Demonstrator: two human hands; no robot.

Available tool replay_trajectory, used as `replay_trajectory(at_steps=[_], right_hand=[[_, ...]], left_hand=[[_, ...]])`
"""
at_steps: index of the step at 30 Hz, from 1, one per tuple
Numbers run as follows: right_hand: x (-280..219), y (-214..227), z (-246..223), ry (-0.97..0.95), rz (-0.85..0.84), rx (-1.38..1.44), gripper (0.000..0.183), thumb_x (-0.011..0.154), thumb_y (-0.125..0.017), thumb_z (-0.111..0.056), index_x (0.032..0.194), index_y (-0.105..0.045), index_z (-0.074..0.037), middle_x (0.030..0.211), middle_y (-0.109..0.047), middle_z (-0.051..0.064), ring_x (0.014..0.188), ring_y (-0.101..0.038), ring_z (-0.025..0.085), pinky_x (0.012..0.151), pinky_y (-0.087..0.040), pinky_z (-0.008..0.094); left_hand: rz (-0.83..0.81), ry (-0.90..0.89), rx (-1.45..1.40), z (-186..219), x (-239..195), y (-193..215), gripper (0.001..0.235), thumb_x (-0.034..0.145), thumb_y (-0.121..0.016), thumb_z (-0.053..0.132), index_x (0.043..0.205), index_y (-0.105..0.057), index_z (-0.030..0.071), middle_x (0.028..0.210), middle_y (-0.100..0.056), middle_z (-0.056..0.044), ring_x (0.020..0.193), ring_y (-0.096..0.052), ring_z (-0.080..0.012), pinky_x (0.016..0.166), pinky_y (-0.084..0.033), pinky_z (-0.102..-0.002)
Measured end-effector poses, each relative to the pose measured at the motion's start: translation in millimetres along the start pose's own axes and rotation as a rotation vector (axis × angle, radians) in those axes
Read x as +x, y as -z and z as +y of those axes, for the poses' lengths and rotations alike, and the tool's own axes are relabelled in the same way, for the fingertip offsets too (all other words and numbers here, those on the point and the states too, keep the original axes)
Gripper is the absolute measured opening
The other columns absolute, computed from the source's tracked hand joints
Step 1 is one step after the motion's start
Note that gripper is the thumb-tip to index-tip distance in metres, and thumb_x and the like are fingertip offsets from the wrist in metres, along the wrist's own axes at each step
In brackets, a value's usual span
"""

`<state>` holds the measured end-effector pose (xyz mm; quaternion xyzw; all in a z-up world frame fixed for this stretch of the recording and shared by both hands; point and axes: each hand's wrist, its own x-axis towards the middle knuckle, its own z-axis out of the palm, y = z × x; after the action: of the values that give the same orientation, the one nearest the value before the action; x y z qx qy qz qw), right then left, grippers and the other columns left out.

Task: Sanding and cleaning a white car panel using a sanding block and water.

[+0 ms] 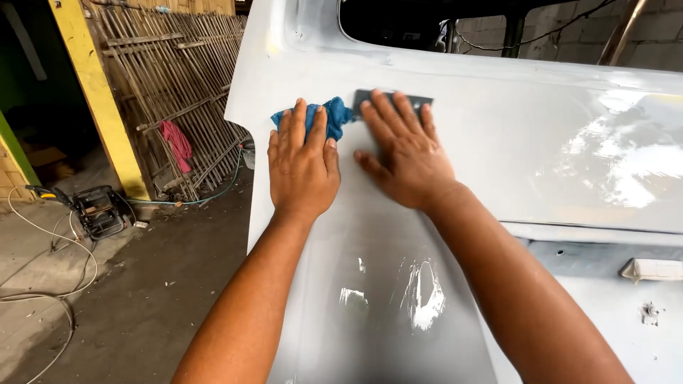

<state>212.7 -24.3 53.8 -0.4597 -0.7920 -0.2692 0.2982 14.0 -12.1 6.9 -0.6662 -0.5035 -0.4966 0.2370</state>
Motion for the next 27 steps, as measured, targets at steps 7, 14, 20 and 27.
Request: replay_trajectory(at_steps=[7, 14, 20, 27], right_hand=[[-26, 29, 102, -0.128, -0.006, -0.011, 0.068, 0.102, -0.048, -0.051, 0.160, -0.035, -0.018, 0.170, -0.034, 0.008, 0.161, -0.026, 0.024, 0.135, -0.018, 0.051], [34, -4, 1, -0.316, 0.088, 0.082, 0.061, 0.103, -0.051, -0.039, 0.159, -0.035, -0.017, 0.171, -0.026, 0.011, 0.159, -0.017, 0.034, 0.129, -0.007, 0.055], [35, -8, -20, 0.054, -0.070, 0.179, 0.057, 0.108, -0.048, -0.044, 0.156, -0.037, -0.017, 0.168, -0.025, 0.008, 0.156, -0.014, 0.031, 0.124, -0.006, 0.056], [-66, 57, 168, -0.678, 0.139, 0.082, 0.060, 0.109, -0.039, -0.047, 0.163, -0.029, -0.022, 0.172, -0.020, 0.008, 0.158, -0.011, 0.033, 0.126, -0.007, 0.052]], left_hand=[[0.003, 0.002, 0.027, -3, -2, -7, 0.052, 0.106, -0.047, 0.030, 0.154, -0.048, 0.010, 0.164, -0.032, -0.018, 0.151, -0.030, -0.0380, 0.122, -0.022, -0.058], [0.026, 0.080, 0.064, -3, -3, -6, 0.053, 0.106, -0.048, 0.031, 0.154, -0.048, 0.007, 0.164, -0.031, -0.019, 0.151, -0.030, -0.0382, 0.123, -0.018, -0.059], [0.059, 0.169, 0.027, -8, -5, -9, 0.055, 0.106, -0.051, 0.029, 0.154, -0.047, 0.002, 0.165, -0.030, -0.023, 0.152, -0.030, -0.0414, 0.122, -0.019, -0.061], [0.077, 0.128, 0.045, -7, -2, -9, 0.055, 0.106, -0.053, 0.025, 0.154, -0.047, -0.001, 0.163, -0.031, -0.025, 0.150, -0.030, -0.0446, 0.122, -0.022, -0.061]])
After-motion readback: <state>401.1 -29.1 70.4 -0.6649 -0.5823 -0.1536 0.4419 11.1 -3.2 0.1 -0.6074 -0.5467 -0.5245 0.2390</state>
